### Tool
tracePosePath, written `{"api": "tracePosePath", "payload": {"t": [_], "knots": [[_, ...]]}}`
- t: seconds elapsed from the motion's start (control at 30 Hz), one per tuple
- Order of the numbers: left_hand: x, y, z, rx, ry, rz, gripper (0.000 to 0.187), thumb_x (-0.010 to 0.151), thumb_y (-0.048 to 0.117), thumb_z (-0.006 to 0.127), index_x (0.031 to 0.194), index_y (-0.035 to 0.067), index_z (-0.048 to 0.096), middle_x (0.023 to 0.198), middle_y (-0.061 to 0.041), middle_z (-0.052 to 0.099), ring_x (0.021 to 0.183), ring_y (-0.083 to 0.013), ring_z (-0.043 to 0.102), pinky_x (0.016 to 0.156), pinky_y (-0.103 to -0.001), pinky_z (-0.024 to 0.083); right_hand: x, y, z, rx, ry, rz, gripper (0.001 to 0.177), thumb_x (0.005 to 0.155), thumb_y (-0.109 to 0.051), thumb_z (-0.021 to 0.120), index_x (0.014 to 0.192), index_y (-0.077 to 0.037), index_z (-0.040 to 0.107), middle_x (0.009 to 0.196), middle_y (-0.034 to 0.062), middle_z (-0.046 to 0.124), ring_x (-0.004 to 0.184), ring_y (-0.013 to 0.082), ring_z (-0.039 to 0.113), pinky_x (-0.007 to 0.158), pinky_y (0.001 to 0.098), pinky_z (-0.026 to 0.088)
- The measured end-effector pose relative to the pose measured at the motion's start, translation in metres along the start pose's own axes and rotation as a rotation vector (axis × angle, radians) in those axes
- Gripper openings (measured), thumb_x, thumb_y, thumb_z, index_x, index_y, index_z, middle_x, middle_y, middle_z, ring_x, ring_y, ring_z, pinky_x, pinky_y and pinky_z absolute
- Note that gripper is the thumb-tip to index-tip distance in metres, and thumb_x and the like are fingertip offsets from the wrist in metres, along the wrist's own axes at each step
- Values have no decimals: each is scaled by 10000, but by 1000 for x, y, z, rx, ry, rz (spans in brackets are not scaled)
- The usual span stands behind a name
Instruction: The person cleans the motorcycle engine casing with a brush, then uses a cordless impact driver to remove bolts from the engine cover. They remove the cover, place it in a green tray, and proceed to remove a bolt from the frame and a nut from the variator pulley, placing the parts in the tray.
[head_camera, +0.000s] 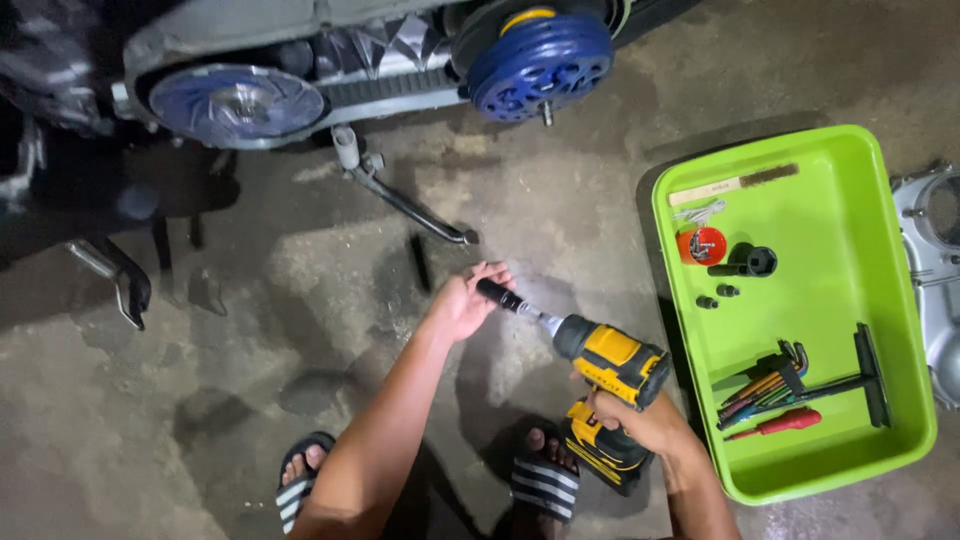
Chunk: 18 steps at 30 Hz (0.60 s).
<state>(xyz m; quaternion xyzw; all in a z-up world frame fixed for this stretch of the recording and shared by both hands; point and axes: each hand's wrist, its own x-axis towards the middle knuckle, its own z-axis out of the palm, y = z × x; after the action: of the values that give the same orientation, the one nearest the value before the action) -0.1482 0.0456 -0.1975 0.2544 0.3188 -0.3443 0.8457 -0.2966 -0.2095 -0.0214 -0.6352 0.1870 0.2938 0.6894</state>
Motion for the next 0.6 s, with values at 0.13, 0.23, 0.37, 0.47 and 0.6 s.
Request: {"api": "tracePosePath", "payload": {"t": [0.13,0.23,0.37,0.47,0.6], "knots": [[17,-11,-5,82,7,49,407,1089,257,348,1219,-58,570,1233,-191,645,1191,-305,611,1104,-461,467,1,5,-10,256,0,-18,324,758,36,576,1078,32,625,557,17,468,476,114,443,451,285,391],[29,-17,-7,47,36,49,445,1064,278,335,1185,-58,600,1200,-215,676,1156,-315,636,1079,-435,483,9,16,-21,397,-56,37,361,703,56,570,1059,63,631,565,17,466,460,121,427,421,282,366],[46,-29,-29,221,282,195,359,1071,250,415,1153,-18,639,1131,-171,693,1091,-272,663,1023,-395,532,26,54,-33,496,56,98,333,744,33,573,1075,57,587,574,26,453,454,134,423,430,289,376],[54,-34,-52,230,375,262,275,1053,202,502,1123,-20,649,1043,-144,676,959,-259,657,928,-394,575,37,80,-49,614,123,227,326,781,-5,556,1104,30,573,605,1,440,474,114,416,455,280,382],[53,-44,-69,201,341,173,282,1017,218,485,1086,4,654,971,-118,719,892,-243,696,844,-376,588,32,98,-67,660,163,277,313,799,-34,532,1100,37,575,605,8,442,469,114,415,468,289,399]]}}
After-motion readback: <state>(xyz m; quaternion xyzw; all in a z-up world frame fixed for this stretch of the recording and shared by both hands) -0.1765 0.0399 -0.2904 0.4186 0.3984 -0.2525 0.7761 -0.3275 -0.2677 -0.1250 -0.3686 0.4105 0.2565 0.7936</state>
